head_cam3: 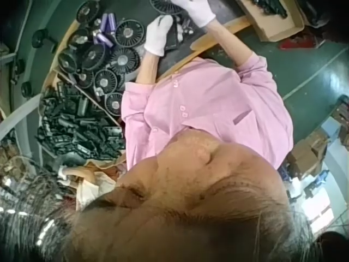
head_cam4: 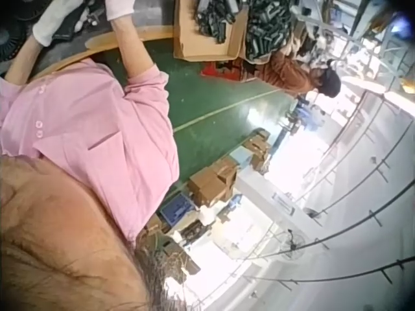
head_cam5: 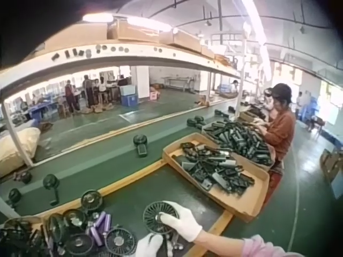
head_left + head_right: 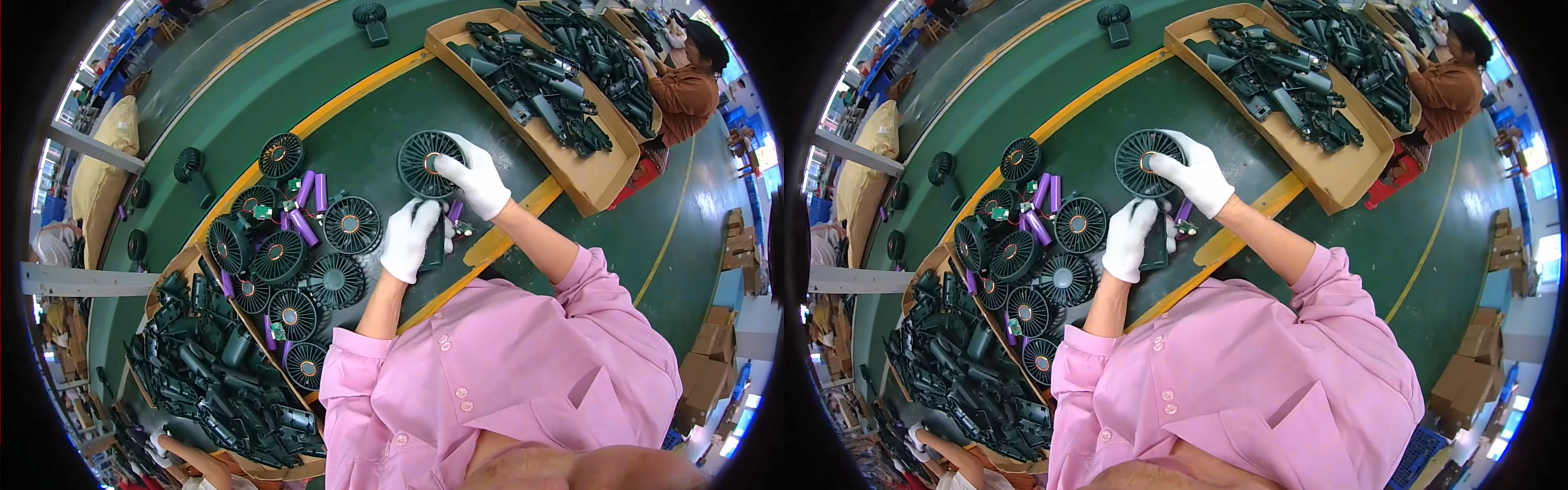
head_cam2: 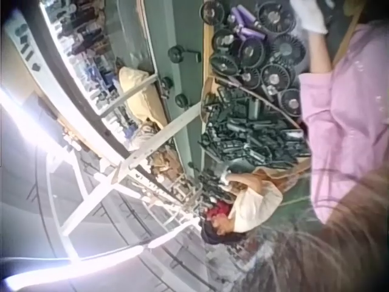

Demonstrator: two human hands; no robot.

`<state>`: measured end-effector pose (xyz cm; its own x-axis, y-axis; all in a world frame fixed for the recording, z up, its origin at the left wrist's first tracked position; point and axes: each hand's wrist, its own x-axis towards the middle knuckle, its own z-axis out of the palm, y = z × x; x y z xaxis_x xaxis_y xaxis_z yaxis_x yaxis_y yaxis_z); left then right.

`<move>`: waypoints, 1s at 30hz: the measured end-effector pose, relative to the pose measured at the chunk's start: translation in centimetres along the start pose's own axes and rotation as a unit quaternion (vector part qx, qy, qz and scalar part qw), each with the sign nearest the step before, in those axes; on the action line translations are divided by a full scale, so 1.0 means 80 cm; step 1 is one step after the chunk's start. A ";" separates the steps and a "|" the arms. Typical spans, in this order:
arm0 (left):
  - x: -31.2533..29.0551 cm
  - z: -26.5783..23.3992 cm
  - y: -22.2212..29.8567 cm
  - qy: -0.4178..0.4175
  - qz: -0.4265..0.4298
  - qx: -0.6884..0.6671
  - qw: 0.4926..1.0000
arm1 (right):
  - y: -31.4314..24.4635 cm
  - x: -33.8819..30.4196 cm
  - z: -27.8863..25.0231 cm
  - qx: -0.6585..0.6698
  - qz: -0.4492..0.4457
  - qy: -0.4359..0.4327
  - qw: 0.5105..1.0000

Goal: The person assembles portable fans by inserting batteries, circuit boards, and fan heads into plastic handle casings, snapping the casings closed by hand, and placing the assembled fans onto the conveyor belt.

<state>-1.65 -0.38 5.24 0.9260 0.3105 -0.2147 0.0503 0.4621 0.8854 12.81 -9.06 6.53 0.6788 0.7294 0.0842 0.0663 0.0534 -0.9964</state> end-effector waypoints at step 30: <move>0.024 -0.004 -0.044 0.208 0.054 -0.088 0.973 | 0.033 -0.044 -0.001 -0.528 -0.354 -0.035 0.771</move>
<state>-0.20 -1.16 1.57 0.6885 0.6575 -0.3061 -0.1366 0.5320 0.8356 10.64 -11.57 3.61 0.1610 0.8093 0.5648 0.9857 -0.1031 -0.1333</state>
